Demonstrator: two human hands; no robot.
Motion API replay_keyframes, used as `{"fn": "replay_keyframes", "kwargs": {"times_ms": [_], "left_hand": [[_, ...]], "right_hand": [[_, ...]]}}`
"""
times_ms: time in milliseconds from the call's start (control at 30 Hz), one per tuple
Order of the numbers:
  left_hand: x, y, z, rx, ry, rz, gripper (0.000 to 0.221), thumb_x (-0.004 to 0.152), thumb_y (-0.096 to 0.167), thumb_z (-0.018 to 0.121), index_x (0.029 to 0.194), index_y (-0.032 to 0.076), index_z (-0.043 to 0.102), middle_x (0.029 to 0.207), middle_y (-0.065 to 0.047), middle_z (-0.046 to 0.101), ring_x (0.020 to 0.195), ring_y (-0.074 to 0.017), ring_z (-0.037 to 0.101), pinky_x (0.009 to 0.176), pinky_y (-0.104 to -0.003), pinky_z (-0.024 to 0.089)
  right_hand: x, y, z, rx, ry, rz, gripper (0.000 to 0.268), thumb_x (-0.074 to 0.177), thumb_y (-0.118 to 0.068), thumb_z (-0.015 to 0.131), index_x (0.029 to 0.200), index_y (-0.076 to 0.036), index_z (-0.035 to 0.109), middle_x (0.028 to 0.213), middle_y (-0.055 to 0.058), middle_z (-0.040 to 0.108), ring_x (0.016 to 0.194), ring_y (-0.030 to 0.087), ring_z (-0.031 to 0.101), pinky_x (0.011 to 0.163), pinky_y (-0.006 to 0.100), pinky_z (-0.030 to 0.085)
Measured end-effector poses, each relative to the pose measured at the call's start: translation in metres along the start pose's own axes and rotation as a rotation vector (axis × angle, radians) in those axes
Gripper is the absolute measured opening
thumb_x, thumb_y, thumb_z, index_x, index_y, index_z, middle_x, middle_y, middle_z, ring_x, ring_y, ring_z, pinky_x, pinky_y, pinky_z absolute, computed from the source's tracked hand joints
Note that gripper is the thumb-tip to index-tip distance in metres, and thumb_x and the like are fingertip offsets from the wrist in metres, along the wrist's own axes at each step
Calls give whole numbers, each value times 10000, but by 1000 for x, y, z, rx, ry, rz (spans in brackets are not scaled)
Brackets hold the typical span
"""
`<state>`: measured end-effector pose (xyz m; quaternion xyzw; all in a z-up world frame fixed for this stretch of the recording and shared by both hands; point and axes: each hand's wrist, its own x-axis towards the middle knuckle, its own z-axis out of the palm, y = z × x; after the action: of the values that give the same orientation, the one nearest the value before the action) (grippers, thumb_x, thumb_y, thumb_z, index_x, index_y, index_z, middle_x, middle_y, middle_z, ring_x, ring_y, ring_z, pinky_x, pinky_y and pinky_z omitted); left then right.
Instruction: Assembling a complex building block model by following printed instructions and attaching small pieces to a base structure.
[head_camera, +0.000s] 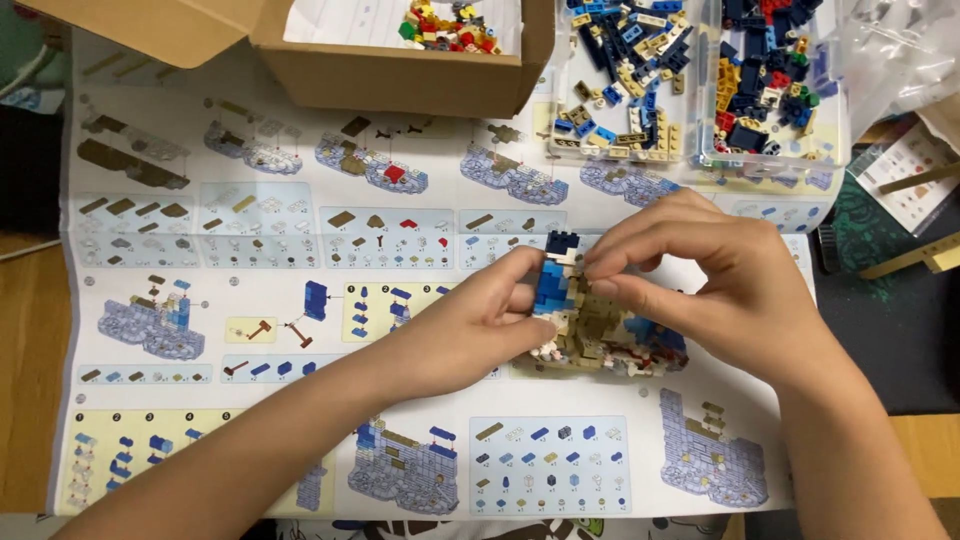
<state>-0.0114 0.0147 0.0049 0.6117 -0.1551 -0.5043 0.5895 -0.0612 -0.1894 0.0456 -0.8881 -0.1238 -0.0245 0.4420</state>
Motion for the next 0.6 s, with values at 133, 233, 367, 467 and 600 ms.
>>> {"fn": "replay_keyframes", "kwargs": {"times_ms": [133,233,367,467,600], "left_hand": [[1,0,-4,-52,-46,27,313,926,104,510,1231,85,438,1121,-124,673,994,-181,635,810,-293,456],[1,0,-4,-52,-55,36,353,934,104,488,1282,81,434,1119,-114,676,990,-163,635,820,-278,448],[0,0,-4,-8,-50,32,463,925,124,484,1377,93,390,1111,-105,673,959,-156,631,780,-271,430],[1,1,-4,-31,-64,34,456,924,130,488,1368,88,393,1145,-108,675,993,-155,634,807,-273,439],[3,-2,-5,-63,-61,24,352,931,95,496,1279,83,444,1068,-101,684,902,-127,616,766,-249,438]], "right_hand": [[-3,5,3,3,-37,112,101,812,-157,729,898,-137,780,941,15,650,943,137,598,838,281,459],[-4,8,2,-41,-71,119,168,851,-202,684,972,-151,790,898,5,562,937,153,522,819,289,393],[-3,6,3,-127,-94,117,176,825,-233,712,965,-188,808,812,-13,536,877,149,492,755,291,366],[-3,4,7,-159,-125,111,179,795,-243,744,950,-188,816,794,-13,533,853,153,491,711,293,377],[-2,5,9,-173,-143,108,158,775,-225,779,922,-186,821,757,-16,530,814,148,493,667,288,385]]}}
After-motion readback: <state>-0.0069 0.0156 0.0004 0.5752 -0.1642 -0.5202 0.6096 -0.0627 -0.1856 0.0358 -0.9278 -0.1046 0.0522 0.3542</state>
